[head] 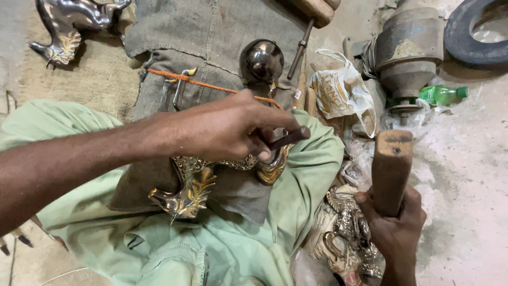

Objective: The person sits on the floor and uses a wooden mallet to repeatedly strike a chisel placed on a decorative metal object. They adjust the object's position and the chisel placement several times while continuing to hammer.

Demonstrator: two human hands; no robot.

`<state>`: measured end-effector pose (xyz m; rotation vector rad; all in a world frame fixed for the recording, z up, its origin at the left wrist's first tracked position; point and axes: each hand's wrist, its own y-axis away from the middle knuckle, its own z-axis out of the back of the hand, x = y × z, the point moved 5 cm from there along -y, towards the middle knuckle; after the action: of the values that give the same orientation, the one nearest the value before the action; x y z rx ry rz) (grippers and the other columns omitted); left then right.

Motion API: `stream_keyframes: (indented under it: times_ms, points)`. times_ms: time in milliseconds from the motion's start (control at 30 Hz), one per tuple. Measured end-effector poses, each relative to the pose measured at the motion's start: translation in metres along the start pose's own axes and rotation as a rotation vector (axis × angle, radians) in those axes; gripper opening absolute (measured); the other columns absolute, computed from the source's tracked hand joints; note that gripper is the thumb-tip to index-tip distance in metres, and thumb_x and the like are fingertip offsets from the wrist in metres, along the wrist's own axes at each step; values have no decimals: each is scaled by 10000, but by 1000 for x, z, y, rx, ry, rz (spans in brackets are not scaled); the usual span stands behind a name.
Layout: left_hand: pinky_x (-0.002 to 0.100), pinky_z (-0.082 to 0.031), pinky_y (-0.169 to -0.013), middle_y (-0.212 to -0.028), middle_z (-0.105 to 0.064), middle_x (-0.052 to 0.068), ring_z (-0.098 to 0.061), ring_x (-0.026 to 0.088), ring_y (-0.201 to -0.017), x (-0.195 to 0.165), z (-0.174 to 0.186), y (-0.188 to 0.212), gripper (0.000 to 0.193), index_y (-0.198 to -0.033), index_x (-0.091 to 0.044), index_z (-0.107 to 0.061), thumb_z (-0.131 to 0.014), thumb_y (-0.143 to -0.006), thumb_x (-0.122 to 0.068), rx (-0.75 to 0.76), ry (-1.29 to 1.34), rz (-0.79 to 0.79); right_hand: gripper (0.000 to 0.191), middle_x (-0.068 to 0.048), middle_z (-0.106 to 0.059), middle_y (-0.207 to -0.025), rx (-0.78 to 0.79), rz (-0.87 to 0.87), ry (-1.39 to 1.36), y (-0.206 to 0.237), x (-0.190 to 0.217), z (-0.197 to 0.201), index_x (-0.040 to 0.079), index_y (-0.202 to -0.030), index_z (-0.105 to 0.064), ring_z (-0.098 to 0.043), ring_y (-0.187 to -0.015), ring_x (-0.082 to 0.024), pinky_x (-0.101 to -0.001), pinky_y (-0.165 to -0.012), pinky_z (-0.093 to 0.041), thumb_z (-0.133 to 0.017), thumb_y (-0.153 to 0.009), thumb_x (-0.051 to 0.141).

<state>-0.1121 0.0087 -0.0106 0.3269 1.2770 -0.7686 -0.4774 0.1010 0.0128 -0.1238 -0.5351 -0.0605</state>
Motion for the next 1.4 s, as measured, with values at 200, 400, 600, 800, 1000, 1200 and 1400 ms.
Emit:
stream_keyframes:
  times_ms: [200, 400, 600, 800, 1000, 1200, 1400]
  points:
    - [381, -577, -593, -764, -757, 94, -764, 169, -658, -12, -5, -1, 542, -1324, -89, -625, -742, -800, -19, 12, -87, -74, 524, -89, -692, -855, 60, 132, 106, -29, 2, -14, 23, -1180, -590, -653, -719, -135, -313, -624, -533, -917, -801, 177]
    - [394, -550, -579, -732, -733, 75, -756, 183, -665, -15, -9, -3, 508, -1291, -79, -616, -714, -801, 9, 96, -149, -27, 423, -65, -694, -919, 127, 81, -210, -49, 5, -28, 33, -1175, -609, -659, -798, -120, -296, -700, -540, -866, -851, 120]
    - [393, -569, -586, -748, -727, 94, -754, 189, -687, -19, -12, -5, 538, -1313, -85, -617, -715, -796, 25, 72, -149, -74, 295, -92, -711, -936, 92, 205, -174, -52, -3, -23, -12, -1075, -666, -695, -848, -151, -304, -770, -578, -835, -836, 24]
    - [385, -579, -587, -790, -782, 75, -780, 184, -696, -16, -15, -5, 564, -1340, -159, -645, -691, -812, 36, 81, -153, -36, 312, -88, -700, -873, 179, 292, -102, -56, 8, -23, -11, -1004, -658, -689, -792, -156, -311, -719, -564, -850, -759, 16]
    - [385, -583, -595, -811, -780, 88, -786, 197, -737, -18, -14, -4, 620, -1343, -124, -625, -628, -766, 101, 56, -138, -87, 266, -59, -683, -801, 192, 296, 25, -62, 31, -23, 30, -965, -665, -665, -732, -137, -313, -675, -549, -823, -756, -15]
    - [387, -583, -581, -776, -776, 73, -792, 186, -717, -13, -15, -4, 604, -1334, -135, -625, -604, -780, 104, 89, -144, -11, 242, -5, -669, -801, 195, 137, -453, -61, 19, -27, 78, -924, -599, -656, -707, -94, -254, -625, -566, -820, -827, 60]
    - [399, -578, -601, -790, -786, 61, -782, 206, -719, -14, -13, -3, 675, -1362, -142, -609, -584, -737, 112, 94, -137, -41, 289, -59, -668, -847, 55, 204, -267, -54, 6, -14, 43, -1013, -606, -641, -710, -121, -297, -625, -515, -830, -832, 67]
